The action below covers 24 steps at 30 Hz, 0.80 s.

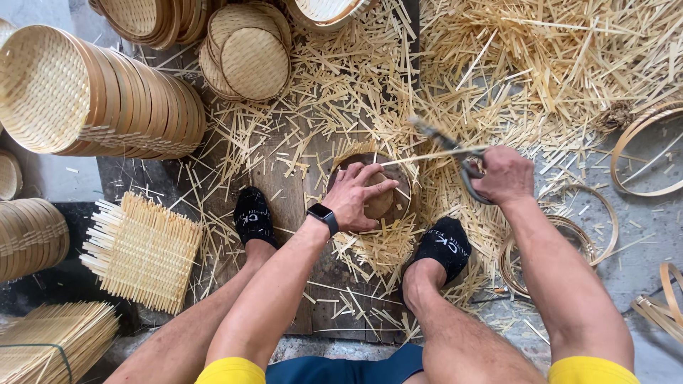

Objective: The person sits on the floor of a bamboo workshop and assembles round woven bamboo basket lids. They press a woven bamboo disc into a bent bamboo rim, trim excess strips with scissors, tap the rim into place on a wooden form, and stack finished lids with a pile of completed baskets.

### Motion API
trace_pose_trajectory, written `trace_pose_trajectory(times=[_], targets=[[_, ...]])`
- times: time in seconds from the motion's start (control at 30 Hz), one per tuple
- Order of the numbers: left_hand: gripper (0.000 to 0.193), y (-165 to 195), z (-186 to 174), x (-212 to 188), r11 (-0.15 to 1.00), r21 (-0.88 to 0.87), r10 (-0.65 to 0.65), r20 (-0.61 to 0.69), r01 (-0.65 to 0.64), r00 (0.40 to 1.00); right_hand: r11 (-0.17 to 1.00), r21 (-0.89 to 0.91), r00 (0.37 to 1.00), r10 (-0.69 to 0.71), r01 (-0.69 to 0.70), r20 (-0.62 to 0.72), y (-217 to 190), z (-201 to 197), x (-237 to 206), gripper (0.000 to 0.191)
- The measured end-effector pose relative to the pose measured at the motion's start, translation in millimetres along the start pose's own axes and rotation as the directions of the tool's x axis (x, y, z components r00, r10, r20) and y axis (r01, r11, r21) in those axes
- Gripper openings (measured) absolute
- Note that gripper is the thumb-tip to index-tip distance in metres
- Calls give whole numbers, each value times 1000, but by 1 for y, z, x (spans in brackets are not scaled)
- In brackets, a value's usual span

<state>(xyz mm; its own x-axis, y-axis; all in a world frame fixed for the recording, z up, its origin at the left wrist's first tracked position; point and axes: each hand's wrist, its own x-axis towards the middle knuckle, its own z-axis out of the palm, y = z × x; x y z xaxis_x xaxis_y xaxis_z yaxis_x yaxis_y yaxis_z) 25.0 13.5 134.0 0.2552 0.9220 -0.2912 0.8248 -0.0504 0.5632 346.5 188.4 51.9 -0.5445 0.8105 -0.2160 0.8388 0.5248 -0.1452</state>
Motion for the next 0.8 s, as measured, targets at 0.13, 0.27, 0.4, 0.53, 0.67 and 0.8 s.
trace_pose_trajectory(times=[0.13, 0.27, 0.4, 0.53, 0.67, 0.8], targets=[[98, -16, 14, 1, 827, -508, -480, -418, 240, 771, 959, -39, 948, 269, -279, -169, 0, -6, -6, 59], [95, -54, 13, 18, 453, -760, -806, -126, 466, 578, 943, 245, 957, 262, -227, -124, -32, -17, -17, 61], [59, -72, 10, 40, 263, -788, -711, 232, 557, 664, 625, 696, 923, 108, -352, 370, -101, -21, -8, 43], [39, -53, 19, 63, 403, -735, -646, 194, 545, 739, 532, 758, 916, 89, -376, 392, -120, -25, 2, 33], [34, -41, 24, 75, 537, -694, -593, 93, 479, 800, 543, 775, 944, 128, -324, 305, -104, -10, 2, 22], [34, -43, 32, 82, 603, -653, -583, 31, 458, 812, 474, 807, 934, 113, -352, 340, -91, 12, 6, 18]])
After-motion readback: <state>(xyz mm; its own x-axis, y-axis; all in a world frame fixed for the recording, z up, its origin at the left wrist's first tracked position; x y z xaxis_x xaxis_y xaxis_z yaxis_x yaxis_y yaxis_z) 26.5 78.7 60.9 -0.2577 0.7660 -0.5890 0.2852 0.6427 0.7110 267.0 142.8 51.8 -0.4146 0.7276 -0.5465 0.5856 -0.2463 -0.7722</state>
